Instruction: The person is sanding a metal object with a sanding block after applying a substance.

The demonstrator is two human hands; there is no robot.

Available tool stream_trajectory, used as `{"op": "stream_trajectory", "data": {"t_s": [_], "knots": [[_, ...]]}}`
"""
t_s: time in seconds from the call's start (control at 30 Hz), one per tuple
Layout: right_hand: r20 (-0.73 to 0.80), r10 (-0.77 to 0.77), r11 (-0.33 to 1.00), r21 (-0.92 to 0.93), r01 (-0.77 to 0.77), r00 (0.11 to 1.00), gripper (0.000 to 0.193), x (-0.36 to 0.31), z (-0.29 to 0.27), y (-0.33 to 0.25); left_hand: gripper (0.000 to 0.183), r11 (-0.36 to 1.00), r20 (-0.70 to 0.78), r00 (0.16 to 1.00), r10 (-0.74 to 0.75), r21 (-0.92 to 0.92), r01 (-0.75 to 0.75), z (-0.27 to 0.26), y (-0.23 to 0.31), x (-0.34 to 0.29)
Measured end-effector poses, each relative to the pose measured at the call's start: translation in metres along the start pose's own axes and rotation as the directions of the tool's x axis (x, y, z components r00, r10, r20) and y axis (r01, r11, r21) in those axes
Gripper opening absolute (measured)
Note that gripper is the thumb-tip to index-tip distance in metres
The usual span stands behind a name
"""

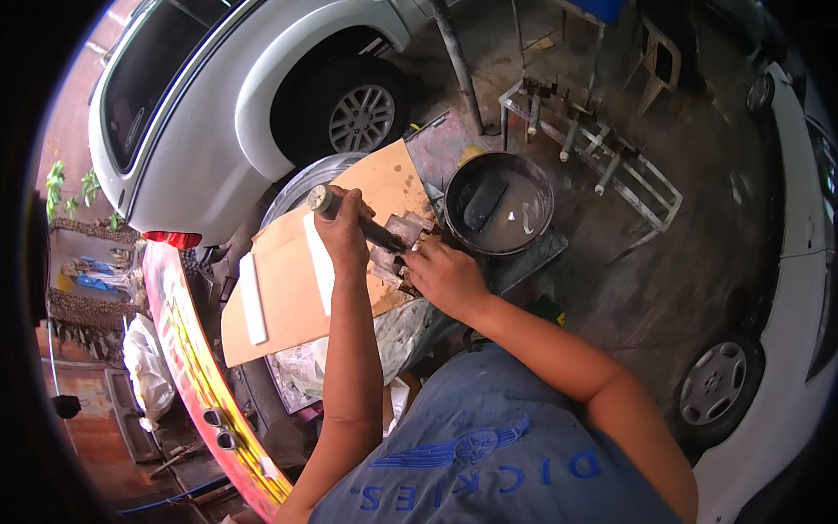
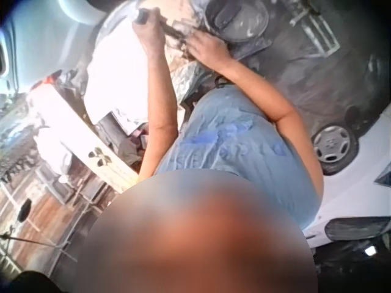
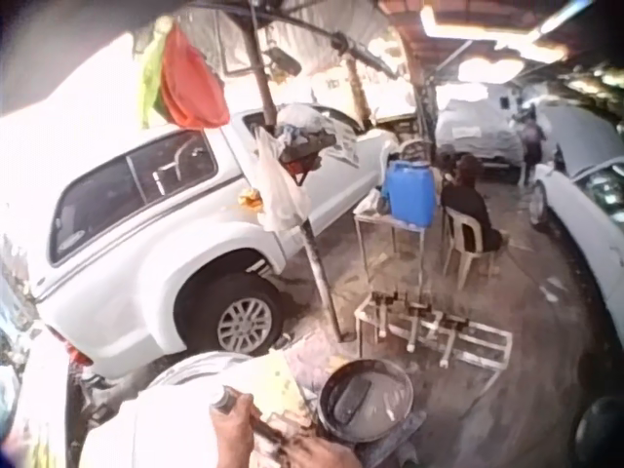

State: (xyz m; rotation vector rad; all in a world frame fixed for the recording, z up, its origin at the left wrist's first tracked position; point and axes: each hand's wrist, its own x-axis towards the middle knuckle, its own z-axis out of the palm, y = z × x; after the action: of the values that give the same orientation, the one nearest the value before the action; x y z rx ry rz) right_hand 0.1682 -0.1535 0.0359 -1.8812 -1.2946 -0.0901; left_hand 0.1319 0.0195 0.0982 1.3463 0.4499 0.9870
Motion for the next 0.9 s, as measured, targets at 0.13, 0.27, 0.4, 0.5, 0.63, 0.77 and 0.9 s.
{"op": "stream_trajectory", "data": {"t_s": [0.13, 0.27, 0.4, 0.5, 0.63, 0.77, 0.9], "knots": [[0.033, -0.153, 0.959, -0.237, 0.157, 0.988, 0.024, 0.008, 0.002, -0.003, 0.018, 0.998, 0.032, 0.999, -0.02, 0.066, 0.018, 0.001, 0.0, -0.005], [0.179, -0.179, 0.941, -0.256, 0.222, 0.967, 0.03, -0.001, -0.004, -0.003, 0.016, 0.994, 0.051, 0.995, -0.085, 0.08, 0.081, 0.001, -0.003, -0.011], [0.373, -0.028, 0.964, -0.236, 0.124, 0.927, 0.047, -0.004, -0.01, -0.009, 0.016, 0.996, 0.053, 0.997, -0.061, 0.071, 0.057, 0.001, -0.006, -0.013], [0.365, -0.031, 0.968, -0.221, 0.119, 0.931, 0.052, -0.001, -0.011, -0.011, 0.016, 0.994, 0.061, 0.996, -0.066, 0.094, 0.06, 0.003, -0.006, -0.013], [0.352, -0.054, 0.966, -0.218, 0.138, 0.935, 0.057, -0.004, -0.002, -0.007, 0.017, 0.994, 0.059, 0.997, -0.051, 0.104, 0.045, 0.007, -0.006, -0.015], [0.449, 0.002, 0.975, -0.2, 0.098, 0.894, 0.057, 0.003, -0.013, -0.007, 0.018, 0.993, 0.057, 0.996, -0.062, 0.107, 0.055, 0.006, -0.002, -0.015], [0.505, 0.048, 0.983, -0.177, 0.049, 0.862, 0.057, 0.002, -0.018, 0.001, 0.018, 0.991, 0.065, 0.997, -0.048, 0.13, 0.039, 0.007, -0.001, -0.016]]}}
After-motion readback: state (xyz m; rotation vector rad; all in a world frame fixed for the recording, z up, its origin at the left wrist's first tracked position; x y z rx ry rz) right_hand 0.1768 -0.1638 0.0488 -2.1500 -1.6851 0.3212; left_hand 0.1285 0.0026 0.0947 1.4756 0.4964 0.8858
